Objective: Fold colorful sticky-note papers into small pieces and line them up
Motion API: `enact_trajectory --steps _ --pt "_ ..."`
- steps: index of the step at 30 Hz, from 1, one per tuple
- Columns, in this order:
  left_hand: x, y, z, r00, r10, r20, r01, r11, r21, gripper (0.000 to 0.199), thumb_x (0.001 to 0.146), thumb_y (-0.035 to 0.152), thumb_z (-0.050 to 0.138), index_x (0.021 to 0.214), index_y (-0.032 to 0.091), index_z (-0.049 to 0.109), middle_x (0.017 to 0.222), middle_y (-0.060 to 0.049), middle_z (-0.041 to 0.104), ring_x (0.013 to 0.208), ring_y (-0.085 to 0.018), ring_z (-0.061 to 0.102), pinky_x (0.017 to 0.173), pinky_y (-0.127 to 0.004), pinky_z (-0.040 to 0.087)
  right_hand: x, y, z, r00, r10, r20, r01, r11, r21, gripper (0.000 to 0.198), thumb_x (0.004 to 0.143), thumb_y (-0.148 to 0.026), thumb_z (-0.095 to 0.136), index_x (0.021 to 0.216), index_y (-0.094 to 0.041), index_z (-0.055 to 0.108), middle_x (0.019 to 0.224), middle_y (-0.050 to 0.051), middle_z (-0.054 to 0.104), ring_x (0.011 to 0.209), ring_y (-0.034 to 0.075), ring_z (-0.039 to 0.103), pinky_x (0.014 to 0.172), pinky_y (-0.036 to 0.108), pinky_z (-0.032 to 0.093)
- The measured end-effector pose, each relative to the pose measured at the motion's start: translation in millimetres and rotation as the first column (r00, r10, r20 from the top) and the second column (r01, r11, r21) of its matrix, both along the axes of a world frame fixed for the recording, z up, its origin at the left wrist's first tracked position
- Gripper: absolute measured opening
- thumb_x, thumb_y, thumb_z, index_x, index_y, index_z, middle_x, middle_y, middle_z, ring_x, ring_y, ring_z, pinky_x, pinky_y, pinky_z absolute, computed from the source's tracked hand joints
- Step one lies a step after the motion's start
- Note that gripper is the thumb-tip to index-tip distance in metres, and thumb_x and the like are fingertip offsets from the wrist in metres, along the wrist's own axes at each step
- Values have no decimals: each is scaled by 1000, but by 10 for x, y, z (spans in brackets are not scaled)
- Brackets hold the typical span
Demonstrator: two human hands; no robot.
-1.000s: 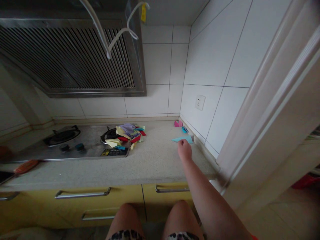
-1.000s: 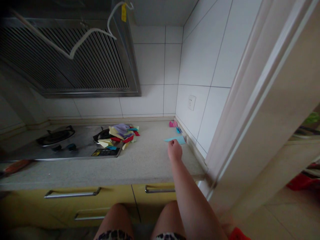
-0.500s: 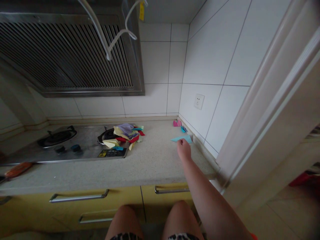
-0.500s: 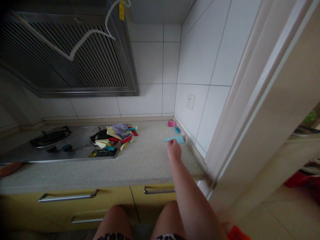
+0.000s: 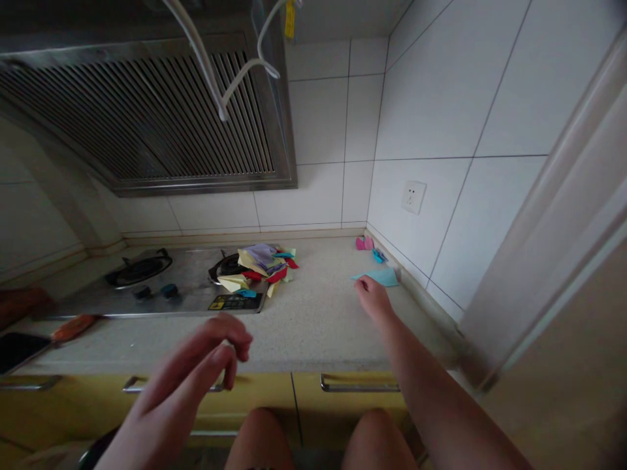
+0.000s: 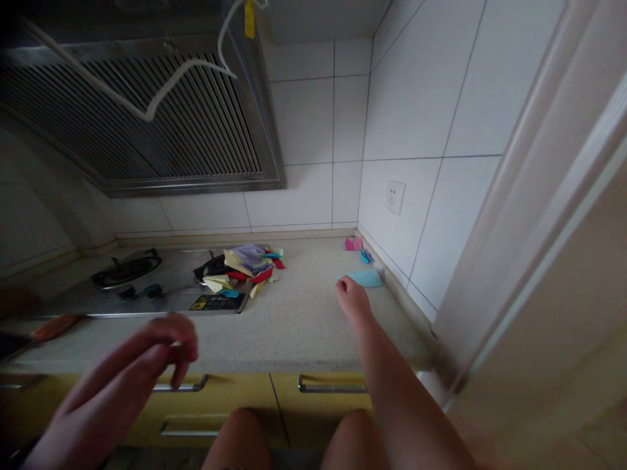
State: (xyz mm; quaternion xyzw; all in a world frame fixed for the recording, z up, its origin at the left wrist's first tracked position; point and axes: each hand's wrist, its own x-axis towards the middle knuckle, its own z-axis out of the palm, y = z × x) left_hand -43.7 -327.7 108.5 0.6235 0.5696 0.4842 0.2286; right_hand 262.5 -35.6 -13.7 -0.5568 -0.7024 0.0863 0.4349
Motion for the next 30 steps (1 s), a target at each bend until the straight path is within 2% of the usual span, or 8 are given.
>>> enact_trajectory --steps 2,6,9,13,19,24,27,30 --pt "-37 371 -88 996 -82 -22 81 995 -53 26 92 43 46 102 24 61 89 -6 63 76 -19 58 58 -29 48 -8 27 -9 1000 9 10 -9 1000 -4 25 84 -30 41 68 -19 56 59 -1 55 57 13 47 55 23 27" --pt "-174 991 -487 986 -60 -157 35 987 -159 27 91 37 43 103 21 61 87 -4 64 78 -17 58 57 -25 44 -16 66 -20 999 26 30 -25 999 -29 27 85 -33 40 68 -19 57 62 0 57 59 14 49 55 24 27" --pt "-223 1301 -782 934 -98 -344 57 990 -127 23 88 32 46 94 20 65 87 -3 66 80 -17 59 71 -27 45 -20 83 -22 998 36 45 -34 998 -60 26 84 -33 42 70 -19 59 63 1 58 60 15 50 56 24 27" --pt "-161 1599 -995 877 -49 -477 -12 992 -125 20 88 29 47 92 22 66 89 -2 66 80 -17 60 72 -27 43 -19 106 -29 999 29 41 -25 997 -79 25 82 -32 42 71 -19 61 64 1 59 59 15 50 56 24 27" --pt "-47 1736 -1014 790 -45 -611 -19 995 -97 16 88 26 49 93 23 64 91 -3 64 82 -16 59 73 -26 42 -18 119 -40 999 20 50 -17 998 -53 25 83 -31 41 67 -19 58 62 1 58 59 15 50 56 24 28" --pt "-144 1841 -873 674 163 -720 -228 974 7 19 86 30 52 103 25 59 103 -4 60 84 -17 58 70 -26 41 -29 134 -42 998 3 55 1 998 -70 25 82 -30 42 67 -19 58 62 2 58 60 15 50 56 25 27" --pt "-181 1958 -847 651 180 -738 -307 951 -39 30 83 35 58 111 25 55 108 -5 59 88 -19 59 70 -27 42 -33 137 -36 999 -9 54 13 997 -78 25 82 -30 42 66 -19 58 61 2 58 59 15 50 55 25 26" --pt "-156 2028 -911 650 186 -737 -350 934 -74 29 85 33 55 113 25 54 110 -6 59 85 -19 60 68 -28 43 -33 126 -17 999 -1 33 4 997 -78 25 82 -30 42 67 -19 59 61 2 58 58 15 49 54 25 26"
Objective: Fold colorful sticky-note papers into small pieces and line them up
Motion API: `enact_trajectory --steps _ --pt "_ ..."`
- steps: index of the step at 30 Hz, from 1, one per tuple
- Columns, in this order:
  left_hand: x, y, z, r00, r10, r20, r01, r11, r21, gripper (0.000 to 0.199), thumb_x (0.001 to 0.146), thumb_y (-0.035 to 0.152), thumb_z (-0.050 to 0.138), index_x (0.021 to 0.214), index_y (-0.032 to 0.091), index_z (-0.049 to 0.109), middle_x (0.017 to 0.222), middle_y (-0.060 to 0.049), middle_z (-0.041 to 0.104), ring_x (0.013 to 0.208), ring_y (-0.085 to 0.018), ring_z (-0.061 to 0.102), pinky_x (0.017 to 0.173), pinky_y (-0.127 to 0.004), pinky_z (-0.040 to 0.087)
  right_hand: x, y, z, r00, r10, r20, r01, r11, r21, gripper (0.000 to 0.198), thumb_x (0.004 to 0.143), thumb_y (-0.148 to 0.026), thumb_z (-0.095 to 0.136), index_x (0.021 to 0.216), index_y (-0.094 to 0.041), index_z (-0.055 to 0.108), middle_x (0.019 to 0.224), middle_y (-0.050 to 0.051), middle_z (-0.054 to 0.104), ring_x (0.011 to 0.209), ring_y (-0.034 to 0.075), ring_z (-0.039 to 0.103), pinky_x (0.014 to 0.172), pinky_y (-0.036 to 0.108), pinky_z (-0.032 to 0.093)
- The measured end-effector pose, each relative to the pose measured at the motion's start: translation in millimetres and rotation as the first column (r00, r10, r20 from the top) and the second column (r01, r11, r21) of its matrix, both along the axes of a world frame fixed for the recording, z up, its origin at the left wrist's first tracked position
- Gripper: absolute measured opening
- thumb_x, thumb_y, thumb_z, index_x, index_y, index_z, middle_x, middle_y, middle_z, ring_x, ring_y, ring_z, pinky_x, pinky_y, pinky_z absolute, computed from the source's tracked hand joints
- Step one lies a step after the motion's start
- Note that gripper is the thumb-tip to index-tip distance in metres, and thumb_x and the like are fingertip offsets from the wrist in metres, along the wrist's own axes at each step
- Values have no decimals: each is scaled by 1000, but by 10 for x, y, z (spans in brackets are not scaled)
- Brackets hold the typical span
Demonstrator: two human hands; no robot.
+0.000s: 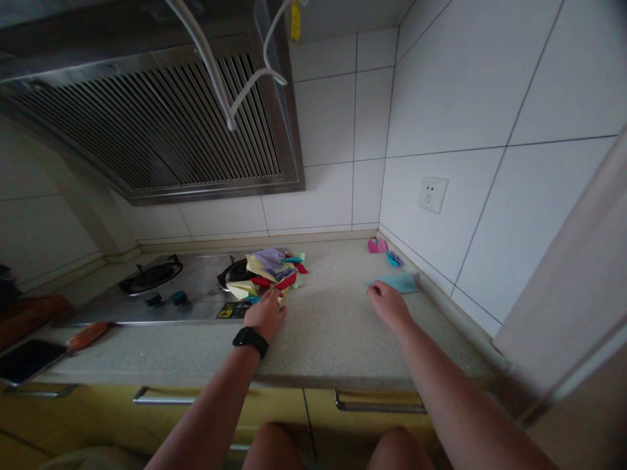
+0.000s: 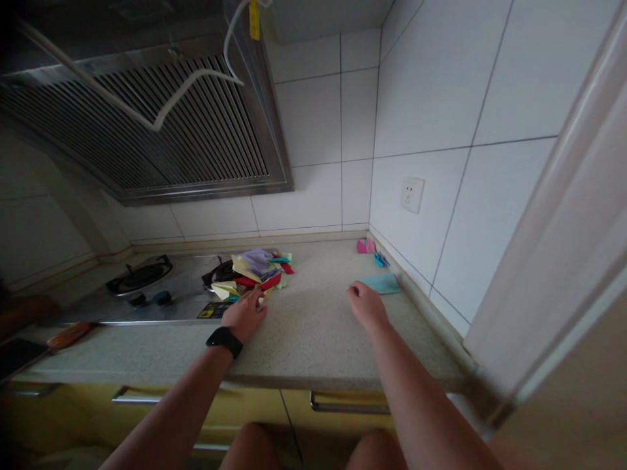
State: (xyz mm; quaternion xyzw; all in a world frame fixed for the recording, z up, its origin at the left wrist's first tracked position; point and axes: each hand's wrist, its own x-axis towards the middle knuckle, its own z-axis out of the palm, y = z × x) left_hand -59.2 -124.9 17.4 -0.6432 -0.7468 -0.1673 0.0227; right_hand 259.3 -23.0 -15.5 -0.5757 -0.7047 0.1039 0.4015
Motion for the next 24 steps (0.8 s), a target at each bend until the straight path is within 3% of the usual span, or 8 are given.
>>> enact_trajectory --steps 7,11,15,17,21,24 --pt "16 15 -83 994 81 -72 -81 997 11 22 88 32 48 105 23 60 110 -9 59 85 -22 61 66 -30 43 -1 -21 45 999 7 -51 -8 1000 -25 25 81 -27 43 69 -19 63 62 3 60 60 16 50 56 25 28" --pt "45 -22 -52 998 27 -55 -20 993 118 18 90 30 47 95 23 62 105 -5 61 85 -20 60 67 -28 42 -6 -14 41 998 8 -56 -10 999 -40 25 81 -28 42 70 -19 63 62 3 60 60 16 50 56 25 28" --pt "182 -40 16 988 -151 19 139 947 289 19 91 27 46 94 23 64 103 -4 62 92 -17 58 75 -25 43 -12 -8 25 999 20 -44 -21 999 -41 25 82 -29 42 68 -19 60 61 2 59 60 16 51 57 25 29" --pt "286 20 86 959 -270 83 227 912 342 18 90 26 48 94 22 65 100 -5 63 87 -16 58 76 -25 44 -15 -17 24 998 47 -45 -48 998 -37 24 82 -30 43 67 -19 59 62 1 59 61 16 52 58 25 30" --pt "541 326 198 814 -542 208 434 806 402 15 87 26 53 93 20 65 99 -5 65 82 -16 59 75 -26 47 -20 -68 46 977 188 -105 -188 982 14 22 84 -30 44 72 -19 58 63 0 57 63 15 53 60 24 34" --pt "715 623 124 723 -646 244 506 736 449 13 82 20 57 92 19 66 89 -4 67 80 -15 60 73 -26 47 -28 -119 67 942 307 -134 -305 952 39 19 87 -34 44 81 -19 56 64 -2 54 60 14 51 57 23 35"
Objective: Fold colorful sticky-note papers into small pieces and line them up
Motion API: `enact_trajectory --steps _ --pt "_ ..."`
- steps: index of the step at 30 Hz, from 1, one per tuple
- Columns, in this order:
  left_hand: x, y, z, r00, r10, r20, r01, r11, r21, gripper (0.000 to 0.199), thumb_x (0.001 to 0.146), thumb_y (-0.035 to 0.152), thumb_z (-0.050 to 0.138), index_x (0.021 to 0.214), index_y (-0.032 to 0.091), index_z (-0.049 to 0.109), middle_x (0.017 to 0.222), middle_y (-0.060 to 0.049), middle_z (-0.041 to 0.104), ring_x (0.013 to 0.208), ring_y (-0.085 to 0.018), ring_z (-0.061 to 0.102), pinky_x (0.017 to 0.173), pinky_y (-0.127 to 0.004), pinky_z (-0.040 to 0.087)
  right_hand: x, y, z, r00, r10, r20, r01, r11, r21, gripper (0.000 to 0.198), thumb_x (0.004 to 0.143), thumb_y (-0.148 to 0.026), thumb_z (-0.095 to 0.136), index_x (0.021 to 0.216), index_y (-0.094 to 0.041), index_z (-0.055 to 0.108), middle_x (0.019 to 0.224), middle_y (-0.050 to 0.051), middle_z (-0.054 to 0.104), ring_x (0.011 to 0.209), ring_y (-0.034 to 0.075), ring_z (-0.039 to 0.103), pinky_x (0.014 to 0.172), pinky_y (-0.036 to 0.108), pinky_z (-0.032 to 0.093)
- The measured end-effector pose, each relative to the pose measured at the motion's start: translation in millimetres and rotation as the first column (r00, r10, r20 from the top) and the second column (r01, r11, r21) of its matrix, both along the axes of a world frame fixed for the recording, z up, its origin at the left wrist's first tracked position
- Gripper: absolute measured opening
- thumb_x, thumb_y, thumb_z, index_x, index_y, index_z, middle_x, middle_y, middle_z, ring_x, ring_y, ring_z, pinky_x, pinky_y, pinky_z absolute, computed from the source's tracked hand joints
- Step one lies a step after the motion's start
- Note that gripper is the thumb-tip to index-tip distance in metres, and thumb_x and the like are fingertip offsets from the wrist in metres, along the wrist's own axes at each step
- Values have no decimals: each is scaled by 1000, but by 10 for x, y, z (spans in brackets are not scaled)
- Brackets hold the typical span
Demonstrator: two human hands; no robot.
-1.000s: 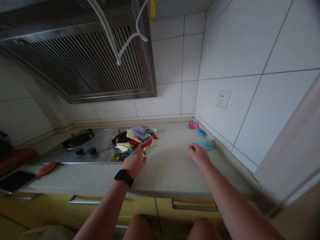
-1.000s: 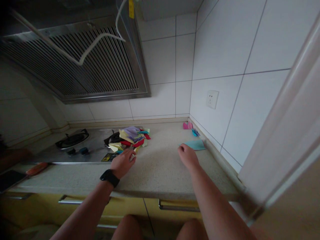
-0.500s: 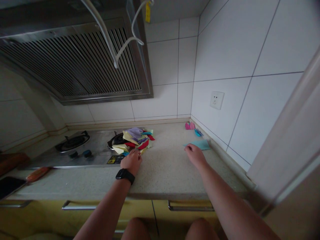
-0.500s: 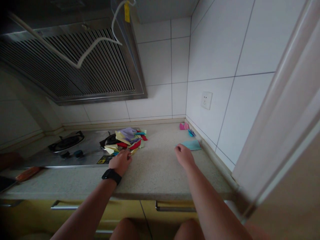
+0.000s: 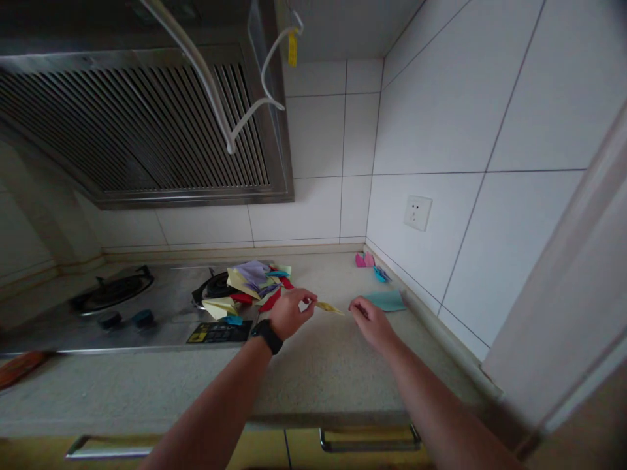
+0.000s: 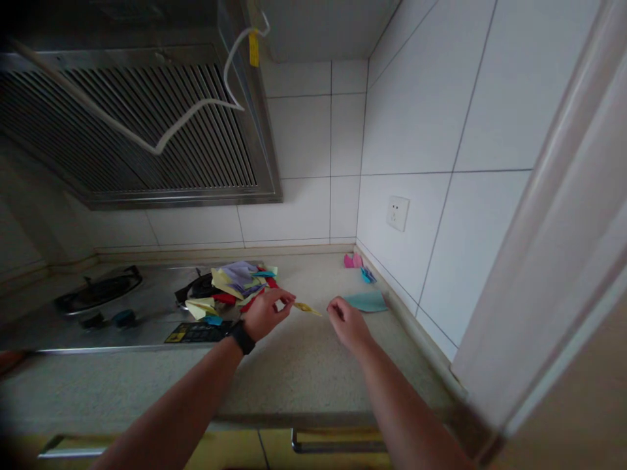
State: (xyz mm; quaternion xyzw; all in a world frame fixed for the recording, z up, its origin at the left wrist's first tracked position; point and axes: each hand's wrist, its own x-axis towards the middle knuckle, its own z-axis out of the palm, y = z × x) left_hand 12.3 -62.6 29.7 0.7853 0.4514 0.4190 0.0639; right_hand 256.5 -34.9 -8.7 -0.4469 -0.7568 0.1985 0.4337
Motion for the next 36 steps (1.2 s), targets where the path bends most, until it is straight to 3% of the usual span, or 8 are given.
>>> enact_trajectory --steps 2,6,11,15,21,25,31,36 --pt "74 154 -120 999 -2 47 5 997 -80 13 82 20 57 91 18 66 84 -3 67 70 -13 59 63 -23 46 -7 -36 12 997 62 -42 -63 998 -20 18 87 -32 45 97 -19 55 75 -1 57 61 12 51 56 22 37" --pt "96 267 -325 990 -64 129 88 978 -190 14 82 23 57 91 19 66 82 -2 67 70 -13 60 56 -20 43 -55 -115 40 982 189 -2 -189 982 -25 41 83 -28 54 122 -22 44 104 5 59 67 11 52 56 21 41" --pt "31 235 -311 977 -95 189 139 962 -233 15 84 24 56 93 18 66 83 -2 68 71 -13 61 55 -20 42 -249 -155 50 979 141 144 -151 987 60 31 78 -25 61 108 -22 54 96 3 61 78 15 55 69 25 44" --pt "0 253 -272 974 -104 200 152 959 -241 14 83 25 57 90 16 65 82 -3 67 75 -14 62 56 -20 43 -410 -63 42 990 64 127 -78 991 108 23 79 -20 59 102 -19 57 88 3 62 77 15 57 70 26 43" --pt "-67 386 -356 918 -68 390 214 914 -344 16 83 30 57 90 15 57 80 -4 64 67 -13 60 53 -20 46 -536 282 171 950 194 245 -219 973 76 13 76 -17 60 89 -20 62 78 0 62 63 11 53 60 22 40" --pt "-111 484 -419 838 -52 543 292 883 -366 21 81 30 60 96 16 53 85 -5 64 75 -15 62 55 -21 49 -625 463 220 959 200 202 -224 969 106 10 77 -15 59 86 -19 62 75 0 61 63 11 53 59 22 40" --pt "-145 486 -394 945 -37 325 140 944 -299 17 80 29 63 93 17 64 89 -5 66 81 -16 61 63 -22 47 -582 397 282 947 166 276 -242 932 270 13 77 -13 60 87 -20 62 83 2 62 77 14 55 70 25 42" --pt "-132 395 -305 992 -54 114 86 951 -296 14 78 27 65 89 19 69 85 -2 67 78 -16 60 65 -24 44 -512 337 281 862 209 461 -371 880 296 12 78 -12 60 86 -20 62 83 2 63 85 16 54 77 27 42"
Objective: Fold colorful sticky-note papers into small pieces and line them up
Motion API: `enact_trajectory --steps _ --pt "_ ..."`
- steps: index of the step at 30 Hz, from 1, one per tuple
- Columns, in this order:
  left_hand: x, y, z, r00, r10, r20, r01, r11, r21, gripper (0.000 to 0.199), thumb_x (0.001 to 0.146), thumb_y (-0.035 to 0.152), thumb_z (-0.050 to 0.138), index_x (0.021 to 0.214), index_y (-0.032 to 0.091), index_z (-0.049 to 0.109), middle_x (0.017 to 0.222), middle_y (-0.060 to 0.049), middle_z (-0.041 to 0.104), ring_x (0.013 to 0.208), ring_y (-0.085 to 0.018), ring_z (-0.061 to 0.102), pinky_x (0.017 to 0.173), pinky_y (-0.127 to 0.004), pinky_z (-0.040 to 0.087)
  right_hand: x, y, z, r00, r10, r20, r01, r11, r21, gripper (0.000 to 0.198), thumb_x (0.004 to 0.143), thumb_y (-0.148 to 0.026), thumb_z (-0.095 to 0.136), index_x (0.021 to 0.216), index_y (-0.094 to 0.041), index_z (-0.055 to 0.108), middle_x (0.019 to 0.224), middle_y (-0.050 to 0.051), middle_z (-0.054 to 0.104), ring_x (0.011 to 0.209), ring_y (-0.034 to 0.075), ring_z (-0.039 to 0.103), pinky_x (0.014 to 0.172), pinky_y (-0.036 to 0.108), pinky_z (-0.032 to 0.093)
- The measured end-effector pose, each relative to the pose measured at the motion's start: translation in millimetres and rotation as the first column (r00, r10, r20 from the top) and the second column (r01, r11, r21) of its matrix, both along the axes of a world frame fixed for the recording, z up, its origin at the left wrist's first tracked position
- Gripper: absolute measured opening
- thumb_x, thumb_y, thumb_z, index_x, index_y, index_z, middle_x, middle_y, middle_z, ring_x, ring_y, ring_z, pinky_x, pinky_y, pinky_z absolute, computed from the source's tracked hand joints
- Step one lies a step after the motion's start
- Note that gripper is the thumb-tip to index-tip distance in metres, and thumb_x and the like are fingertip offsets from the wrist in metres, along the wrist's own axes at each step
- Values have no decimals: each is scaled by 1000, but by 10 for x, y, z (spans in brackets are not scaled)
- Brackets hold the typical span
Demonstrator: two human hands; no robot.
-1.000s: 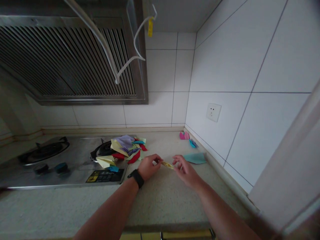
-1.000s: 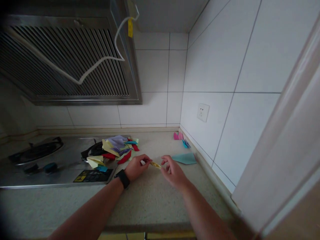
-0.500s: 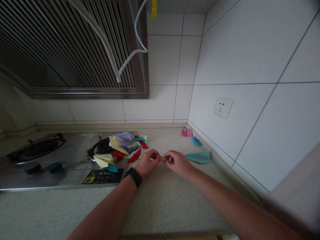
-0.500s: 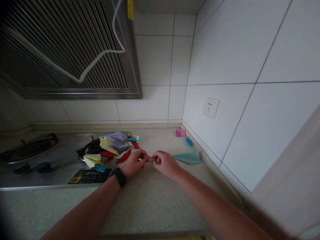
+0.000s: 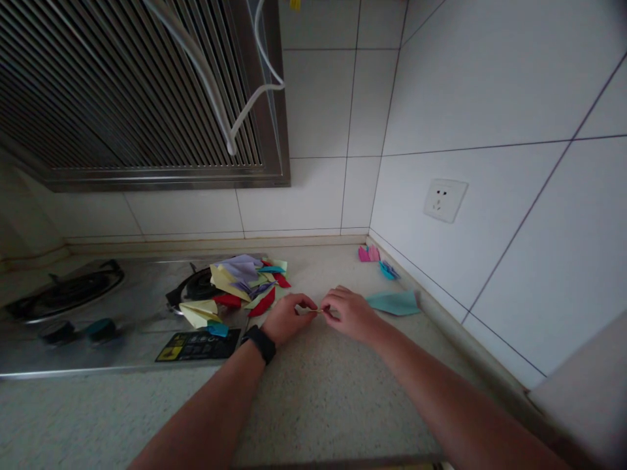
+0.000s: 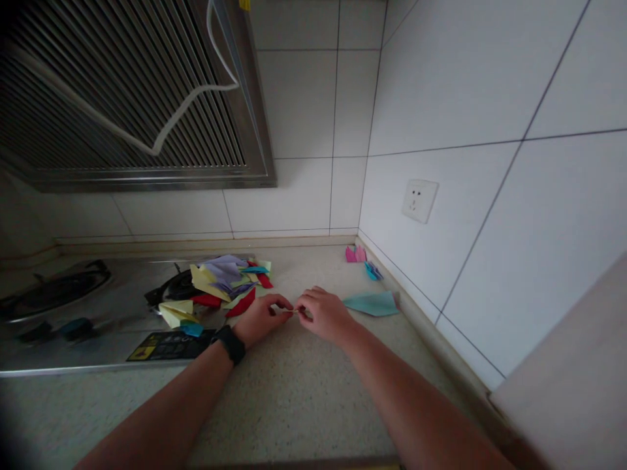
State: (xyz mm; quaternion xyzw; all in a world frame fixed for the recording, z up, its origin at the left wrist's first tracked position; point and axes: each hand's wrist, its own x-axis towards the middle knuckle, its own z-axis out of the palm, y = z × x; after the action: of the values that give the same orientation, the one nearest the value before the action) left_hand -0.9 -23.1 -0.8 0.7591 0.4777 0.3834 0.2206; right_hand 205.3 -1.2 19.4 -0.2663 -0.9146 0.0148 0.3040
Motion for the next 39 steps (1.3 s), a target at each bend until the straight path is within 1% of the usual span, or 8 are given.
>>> enact_trajectory --steps 3,6,17,22,27,33,36,39 --pt "0 -36 41 990 -30 -141 39 997 64 10 76 22 66 85 20 70 82 -1 68 79 -16 58 70 -26 42 -7 20 -39 996 36 82 -36 999 8 8 79 -14 61 85 -20 62 83 2 64 84 16 54 77 27 42" --pt "-13 -43 51 976 -36 -216 63 991 117 8 76 21 67 83 20 70 81 -1 68 82 -17 57 74 -27 40 -22 33 -72 991 49 122 -49 999 -4 7 79 -16 62 85 -20 62 82 2 64 83 16 55 76 28 41" --pt "-13 -36 40 947 -36 -320 86 986 144 6 76 23 66 80 20 69 82 -3 67 83 -20 56 81 -31 40 -32 50 -112 987 53 153 -39 995 -90 5 79 -20 63 84 -21 66 81 4 66 83 18 56 76 29 41" --pt "0 -34 28 937 -17 -348 89 978 190 7 75 24 67 81 21 69 84 -4 66 86 -21 55 83 -31 40 -39 32 -116 986 22 168 -7 996 -89 8 81 -20 62 87 -19 68 84 5 66 84 18 57 76 29 42" --pt "-5 -52 57 907 -24 -420 106 979 173 9 80 27 62 82 23 71 83 -3 68 85 -21 55 80 -32 39 -39 33 -145 982 -4 187 23 995 -95 9 82 -20 62 87 -19 69 84 6 66 87 19 58 79 30 42" --pt "32 -107 89 885 45 -464 29 988 150 15 81 29 60 86 24 73 84 -5 69 89 -24 56 77 -32 40 -64 37 -175 979 -34 200 57 992 -110 13 82 -17 60 88 -19 71 85 7 67 85 19 59 80 30 42" --pt "58 -115 77 889 84 -451 -19 989 147 15 80 29 60 85 24 73 85 -6 69 89 -24 57 77 -33 41 -79 31 -172 979 -38 201 61 992 -109 15 82 -14 59 88 -19 72 84 7 66 85 19 59 80 29 42" --pt "65 -97 64 899 102 -427 -58 992 113 15 79 30 60 82 25 74 83 -6 70 86 -24 58 76 -32 41 -82 39 -170 979 -59 195 84 989 -120 14 83 -16 59 88 -19 72 83 7 65 85 18 58 79 28 42"
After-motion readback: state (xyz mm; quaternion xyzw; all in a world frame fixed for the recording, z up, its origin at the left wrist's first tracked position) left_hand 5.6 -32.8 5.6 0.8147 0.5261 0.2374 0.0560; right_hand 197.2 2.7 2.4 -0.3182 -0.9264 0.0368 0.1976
